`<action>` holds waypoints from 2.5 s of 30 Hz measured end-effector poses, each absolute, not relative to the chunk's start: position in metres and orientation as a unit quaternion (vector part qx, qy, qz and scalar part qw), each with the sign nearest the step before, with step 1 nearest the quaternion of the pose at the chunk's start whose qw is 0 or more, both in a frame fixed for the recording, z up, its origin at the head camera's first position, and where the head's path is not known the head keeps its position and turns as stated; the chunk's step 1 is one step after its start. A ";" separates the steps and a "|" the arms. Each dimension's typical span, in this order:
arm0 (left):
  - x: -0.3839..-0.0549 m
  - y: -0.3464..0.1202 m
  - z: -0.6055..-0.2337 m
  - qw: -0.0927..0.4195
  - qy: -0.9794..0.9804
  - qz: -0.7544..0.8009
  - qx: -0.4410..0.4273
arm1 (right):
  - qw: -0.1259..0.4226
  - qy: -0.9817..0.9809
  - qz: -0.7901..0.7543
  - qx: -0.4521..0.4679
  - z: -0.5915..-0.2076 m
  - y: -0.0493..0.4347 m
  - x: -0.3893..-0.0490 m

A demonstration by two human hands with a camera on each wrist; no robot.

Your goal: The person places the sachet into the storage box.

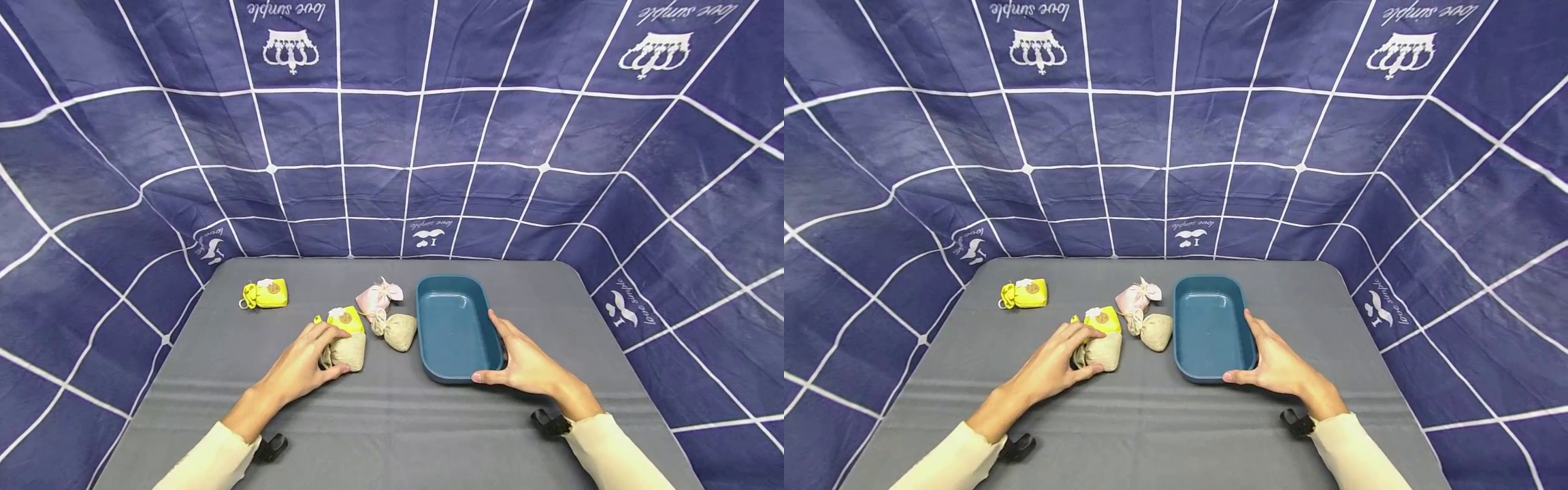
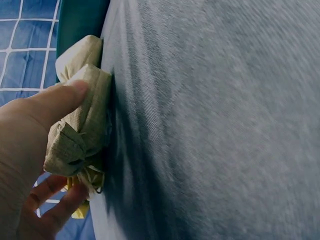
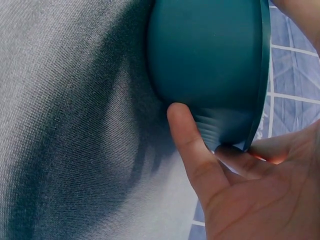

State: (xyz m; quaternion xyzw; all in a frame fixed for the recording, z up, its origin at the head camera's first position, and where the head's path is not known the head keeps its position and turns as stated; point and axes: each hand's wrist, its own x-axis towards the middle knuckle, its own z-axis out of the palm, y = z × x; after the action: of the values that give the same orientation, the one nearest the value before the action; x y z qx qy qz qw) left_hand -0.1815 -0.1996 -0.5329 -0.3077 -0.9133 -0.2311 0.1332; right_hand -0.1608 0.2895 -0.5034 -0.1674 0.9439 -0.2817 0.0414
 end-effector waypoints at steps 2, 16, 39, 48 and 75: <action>-0.180 -0.199 -0.533 0.134 -0.911 -0.237 -0.311 | 0.041 0.942 -0.285 -0.170 -0.504 0.288 -0.161; -0.183 -0.189 -0.536 0.184 -0.879 -0.291 -0.329 | 0.038 0.940 -0.289 -0.178 -0.507 0.289 -0.163; -0.186 -0.145 -0.533 0.131 -0.876 -0.382 -0.263 | 0.036 0.942 -0.287 -0.171 -0.508 0.294 -0.161; -0.186 -0.140 -0.527 0.119 -0.877 -0.401 -0.237 | 0.042 0.941 -0.290 -0.170 -0.507 0.292 -0.162; -0.204 -0.105 -0.477 0.143 -0.867 -0.413 -0.238 | 0.067 0.932 -0.309 -0.176 -0.508 0.300 -0.160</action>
State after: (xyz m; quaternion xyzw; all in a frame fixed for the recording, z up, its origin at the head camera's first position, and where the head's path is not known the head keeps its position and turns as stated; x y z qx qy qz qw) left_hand -0.2038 -0.1054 -0.4771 -0.2379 -0.8672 -0.4133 0.1434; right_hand -0.1596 0.3005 -0.5077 -0.1763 0.9322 -0.3088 0.0674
